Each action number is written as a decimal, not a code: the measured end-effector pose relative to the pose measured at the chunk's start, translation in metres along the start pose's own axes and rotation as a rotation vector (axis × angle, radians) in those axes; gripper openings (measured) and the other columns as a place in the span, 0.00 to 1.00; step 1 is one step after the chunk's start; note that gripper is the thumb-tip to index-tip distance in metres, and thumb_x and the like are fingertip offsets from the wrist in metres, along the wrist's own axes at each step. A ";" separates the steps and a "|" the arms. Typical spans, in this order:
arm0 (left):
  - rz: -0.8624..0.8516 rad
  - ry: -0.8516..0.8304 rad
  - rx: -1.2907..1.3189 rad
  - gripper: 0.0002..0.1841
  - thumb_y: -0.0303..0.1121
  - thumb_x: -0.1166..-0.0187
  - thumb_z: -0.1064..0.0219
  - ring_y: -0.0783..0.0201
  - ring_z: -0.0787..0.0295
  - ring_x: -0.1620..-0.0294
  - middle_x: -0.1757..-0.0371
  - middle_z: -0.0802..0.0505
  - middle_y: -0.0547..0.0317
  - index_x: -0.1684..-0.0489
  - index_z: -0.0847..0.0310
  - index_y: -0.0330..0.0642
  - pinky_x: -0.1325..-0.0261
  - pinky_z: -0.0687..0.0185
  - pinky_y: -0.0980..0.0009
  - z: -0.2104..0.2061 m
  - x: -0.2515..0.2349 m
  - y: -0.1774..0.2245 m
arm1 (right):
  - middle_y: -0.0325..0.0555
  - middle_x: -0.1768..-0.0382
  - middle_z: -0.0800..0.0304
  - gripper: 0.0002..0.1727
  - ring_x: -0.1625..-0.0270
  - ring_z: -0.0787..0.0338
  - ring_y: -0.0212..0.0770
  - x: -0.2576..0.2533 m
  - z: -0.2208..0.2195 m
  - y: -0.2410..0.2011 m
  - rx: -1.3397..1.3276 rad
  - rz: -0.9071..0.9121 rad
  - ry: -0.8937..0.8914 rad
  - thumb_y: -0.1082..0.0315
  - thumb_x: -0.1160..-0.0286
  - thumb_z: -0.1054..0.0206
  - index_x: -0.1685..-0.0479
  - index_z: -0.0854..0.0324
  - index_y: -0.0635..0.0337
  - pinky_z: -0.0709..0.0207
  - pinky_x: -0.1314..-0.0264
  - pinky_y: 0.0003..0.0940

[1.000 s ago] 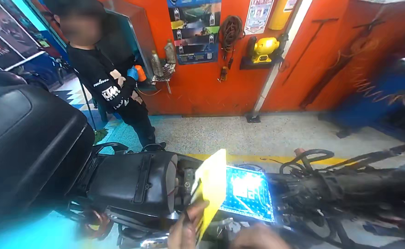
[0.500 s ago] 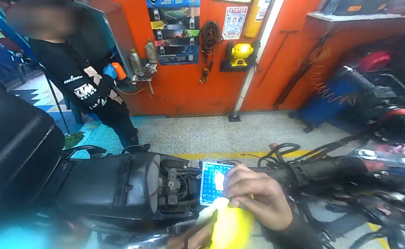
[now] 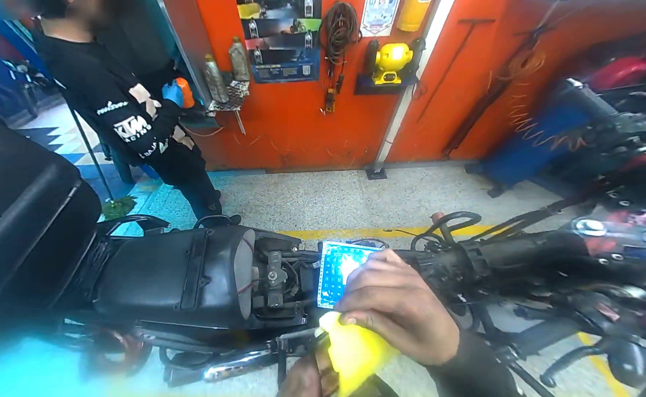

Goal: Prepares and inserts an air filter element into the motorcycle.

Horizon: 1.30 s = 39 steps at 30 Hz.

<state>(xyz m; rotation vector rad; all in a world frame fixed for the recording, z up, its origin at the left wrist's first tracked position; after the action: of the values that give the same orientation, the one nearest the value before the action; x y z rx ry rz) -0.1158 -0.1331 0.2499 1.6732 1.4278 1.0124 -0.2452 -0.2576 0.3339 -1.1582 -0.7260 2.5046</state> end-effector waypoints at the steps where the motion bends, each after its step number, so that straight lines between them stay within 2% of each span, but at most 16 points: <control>1: -0.016 -0.007 0.093 0.33 0.68 0.19 0.47 0.68 0.10 0.34 0.39 0.05 0.67 0.30 0.15 0.55 0.26 0.18 0.64 0.001 -0.001 0.000 | 0.30 0.59 0.04 0.10 0.49 0.10 0.28 -0.002 0.003 0.000 0.022 0.006 0.015 0.57 0.18 0.31 0.58 0.05 0.48 0.25 0.32 0.41; 5: -0.023 0.110 0.121 0.33 0.70 0.22 0.47 0.65 0.07 0.38 0.43 0.03 0.65 0.35 0.14 0.56 0.31 0.14 0.62 0.007 -0.005 0.003 | 0.32 0.54 0.04 0.15 0.46 0.10 0.30 -0.004 0.015 0.004 0.154 -0.008 0.026 0.51 0.18 0.32 0.51 0.06 0.49 0.23 0.29 0.43; 8: -0.033 0.140 0.140 0.31 0.73 0.24 0.47 0.66 0.05 0.41 0.46 0.02 0.67 0.41 0.09 0.65 0.34 0.12 0.60 0.021 -0.001 0.014 | 0.31 0.50 0.06 0.22 0.43 0.11 0.31 0.010 0.044 0.030 0.194 -0.171 0.011 0.44 0.15 0.40 0.43 0.09 0.48 0.22 0.30 0.43; 12: -0.083 -0.027 0.184 0.31 0.70 0.19 0.50 0.67 0.07 0.37 0.42 0.03 0.67 0.37 0.09 0.64 0.30 0.14 0.60 0.019 -0.001 0.024 | 0.34 0.58 0.06 0.15 0.53 0.09 0.28 0.022 0.051 0.043 -0.244 -0.316 0.090 0.53 0.20 0.30 0.54 0.07 0.55 0.11 0.48 0.27; 14: -0.121 -0.031 0.134 0.31 0.69 0.19 0.50 0.71 0.08 0.37 0.43 0.03 0.69 0.38 0.08 0.64 0.31 0.14 0.64 0.018 -0.002 0.028 | 0.36 0.62 0.07 0.13 0.57 0.09 0.29 0.025 0.047 0.042 -0.372 -0.358 0.163 0.56 0.21 0.28 0.59 0.08 0.57 0.13 0.53 0.25; 18: -0.171 0.107 0.030 0.28 0.69 0.22 0.47 0.76 0.07 0.41 0.47 0.02 0.73 0.43 0.08 0.68 0.34 0.12 0.70 0.029 0.001 0.023 | 0.37 0.62 0.07 0.11 0.56 0.09 0.30 0.032 0.040 0.036 -0.413 -0.373 0.272 0.58 0.23 0.27 0.61 0.07 0.56 0.13 0.51 0.26; 21: -0.280 -0.054 -0.003 0.30 0.66 0.13 0.53 0.69 0.13 0.30 0.35 0.07 0.67 0.29 0.18 0.60 0.24 0.20 0.64 0.045 0.011 0.003 | 0.37 0.63 0.08 0.10 0.57 0.10 0.30 0.034 0.039 0.028 -0.397 -0.352 0.320 0.58 0.23 0.27 0.62 0.07 0.56 0.13 0.52 0.26; 23: -0.258 -0.020 -0.002 0.31 0.69 0.17 0.51 0.70 0.12 0.31 0.36 0.06 0.69 0.31 0.16 0.62 0.26 0.19 0.65 0.027 0.009 0.010 | 0.37 0.63 0.08 0.11 0.57 0.10 0.29 0.036 0.035 0.026 -0.407 -0.349 0.313 0.57 0.22 0.27 0.62 0.08 0.55 0.13 0.52 0.25; 25: -0.335 -0.092 0.016 0.30 0.64 0.12 0.54 0.68 0.14 0.28 0.31 0.09 0.65 0.25 0.21 0.57 0.24 0.20 0.66 0.022 0.009 0.007 | 0.37 0.62 0.07 0.12 0.56 0.09 0.29 0.036 0.029 0.026 -0.420 -0.343 0.294 0.57 0.21 0.28 0.61 0.07 0.55 0.13 0.51 0.25; 27: -0.162 0.081 0.056 0.28 0.69 0.22 0.47 0.75 0.08 0.39 0.44 0.03 0.74 0.39 0.10 0.66 0.32 0.14 0.71 0.009 0.002 0.015 | 0.36 0.61 0.07 0.11 0.56 0.09 0.28 0.034 0.024 0.028 -0.419 -0.347 0.300 0.57 0.21 0.28 0.59 0.07 0.54 0.12 0.51 0.25; 29: -0.112 0.137 0.136 0.29 0.73 0.26 0.45 0.74 0.06 0.46 0.51 0.02 0.73 0.46 0.08 0.68 0.39 0.11 0.69 0.005 -0.004 0.015 | 0.37 0.58 0.06 0.14 0.57 0.07 0.30 0.032 0.025 0.034 -0.412 -0.404 0.370 0.54 0.24 0.26 0.50 0.09 0.54 0.10 0.53 0.27; 31: -0.146 0.228 0.266 0.31 0.75 0.29 0.44 0.68 0.04 0.49 0.55 0.02 0.67 0.49 0.07 0.65 0.43 0.09 0.62 0.011 -0.011 0.020 | 0.41 0.41 0.08 0.33 0.43 0.08 0.38 0.038 0.031 0.047 -0.346 -0.493 0.409 0.47 0.22 0.30 0.22 0.27 0.54 0.10 0.41 0.37; 32: -0.171 0.282 0.344 0.33 0.75 0.31 0.43 0.64 0.04 0.49 0.54 0.02 0.63 0.49 0.07 0.62 0.42 0.09 0.59 0.017 -0.014 0.027 | 0.44 0.32 0.12 0.38 0.35 0.10 0.42 0.046 0.033 0.055 -0.330 -0.541 0.434 0.45 0.19 0.35 0.13 0.38 0.54 0.14 0.33 0.42; 33: -0.204 0.326 0.424 0.35 0.76 0.31 0.42 0.61 0.04 0.49 0.54 0.02 0.59 0.49 0.08 0.58 0.43 0.08 0.56 0.023 -0.017 0.036 | 0.43 0.30 0.13 0.38 0.32 0.11 0.43 0.061 0.030 0.064 -0.342 -0.624 0.475 0.44 0.17 0.38 0.12 0.40 0.53 0.15 0.31 0.43; 36: -0.296 0.348 0.579 0.38 0.77 0.30 0.44 0.55 0.04 0.49 0.55 0.03 0.53 0.49 0.09 0.51 0.41 0.10 0.50 0.037 -0.024 0.056 | 0.45 0.45 0.07 0.28 0.49 0.07 0.42 0.105 -0.027 0.078 -0.552 -0.845 0.351 0.47 0.18 0.37 0.31 0.19 0.59 0.11 0.49 0.41; 39: -0.325 0.387 0.662 0.42 0.78 0.28 0.49 0.53 0.04 0.49 0.55 0.04 0.49 0.47 0.12 0.47 0.43 0.10 0.49 0.037 -0.033 0.056 | 0.44 0.50 0.05 0.30 0.56 0.08 0.37 0.101 -0.088 0.052 -0.902 -0.766 0.086 0.43 0.17 0.38 0.34 0.18 0.61 0.12 0.55 0.35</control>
<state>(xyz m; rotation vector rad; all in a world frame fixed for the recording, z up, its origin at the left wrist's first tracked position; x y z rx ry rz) -0.0611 -0.1747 0.2792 1.6342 2.3999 0.7400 -0.2447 -0.2269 0.1932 -0.9115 -1.9300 1.4680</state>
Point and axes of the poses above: each hand's wrist, its own x-axis away from the middle knuckle, its own z-axis out of the back of the hand, y = z × x, the point moved 7 cm from there along -x, towards the middle knuckle
